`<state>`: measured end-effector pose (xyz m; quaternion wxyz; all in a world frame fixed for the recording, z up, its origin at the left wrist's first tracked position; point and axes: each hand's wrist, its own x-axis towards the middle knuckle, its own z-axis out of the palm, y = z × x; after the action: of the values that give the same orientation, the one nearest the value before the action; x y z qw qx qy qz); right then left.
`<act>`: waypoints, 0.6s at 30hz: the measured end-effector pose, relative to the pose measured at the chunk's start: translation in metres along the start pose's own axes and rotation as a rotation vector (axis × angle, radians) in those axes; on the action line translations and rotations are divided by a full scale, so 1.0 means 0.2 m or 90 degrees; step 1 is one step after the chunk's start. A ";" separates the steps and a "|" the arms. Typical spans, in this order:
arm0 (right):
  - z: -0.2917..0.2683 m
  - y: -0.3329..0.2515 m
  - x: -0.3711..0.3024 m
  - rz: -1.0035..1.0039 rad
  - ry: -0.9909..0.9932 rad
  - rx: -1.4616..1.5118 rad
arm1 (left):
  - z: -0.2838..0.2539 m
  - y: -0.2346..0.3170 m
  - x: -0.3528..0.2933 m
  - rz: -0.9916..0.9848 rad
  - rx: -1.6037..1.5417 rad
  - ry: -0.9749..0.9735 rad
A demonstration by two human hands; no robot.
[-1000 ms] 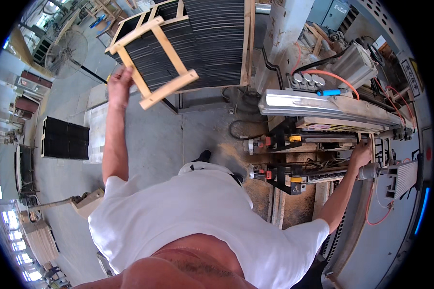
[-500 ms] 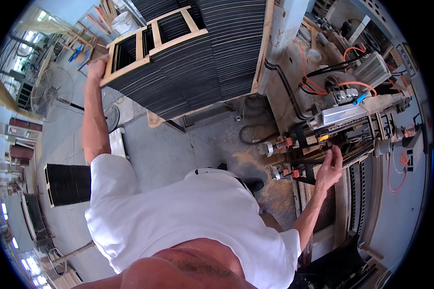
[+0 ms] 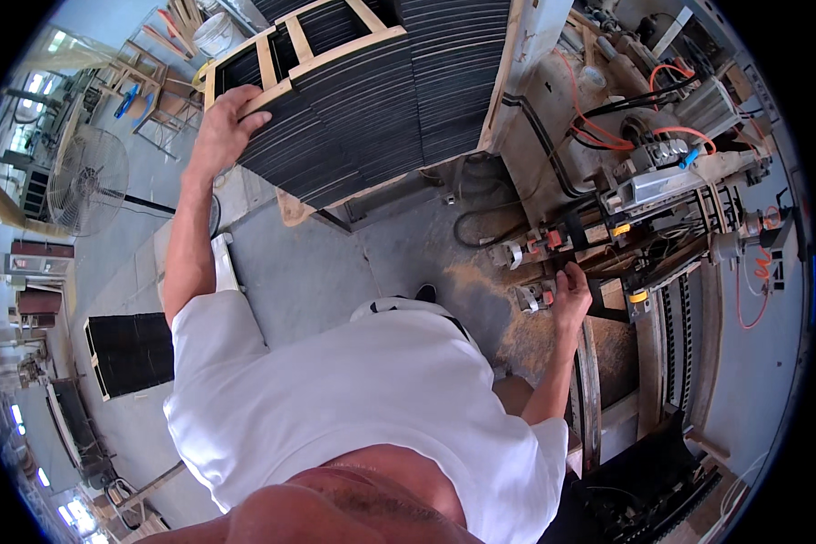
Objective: The person repeatedly picks up small wooden frames from a conveyor belt and places them onto a jig on a workbench. The person then removes the frames from the jig and places them back onto the conveyor belt, repeating this cycle continuously.
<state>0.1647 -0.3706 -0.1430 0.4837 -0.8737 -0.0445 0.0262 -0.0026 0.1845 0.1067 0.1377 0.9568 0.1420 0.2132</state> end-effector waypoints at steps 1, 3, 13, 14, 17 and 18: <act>0.01 0.04 -0.01 -0.023 -0.002 -0.015 | 0.02 -0.04 -0.01 -0.024 -0.041 0.013; 0.01 0.10 -0.05 -0.068 0.002 -0.044 | 0.01 -0.07 0.01 -0.065 -0.109 0.030; -0.02 0.46 -0.28 0.002 -0.082 -0.083 | 0.05 -0.19 0.16 -0.155 -0.197 -0.103; -0.02 0.48 -0.31 0.015 -0.085 -0.081 | 0.06 -0.17 0.16 -0.164 -0.207 -0.104; -0.02 0.54 -0.40 0.033 -0.078 -0.092 | 0.07 -0.16 0.16 -0.183 -0.189 -0.093; -0.02 0.56 -0.42 0.034 -0.069 -0.100 | 0.08 -0.17 0.16 -0.184 -0.154 -0.080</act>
<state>0.0868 -0.4419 -0.2356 0.4097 -0.9072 -0.0493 0.0824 0.0255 0.2238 0.0937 0.2896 0.9142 0.2424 0.1470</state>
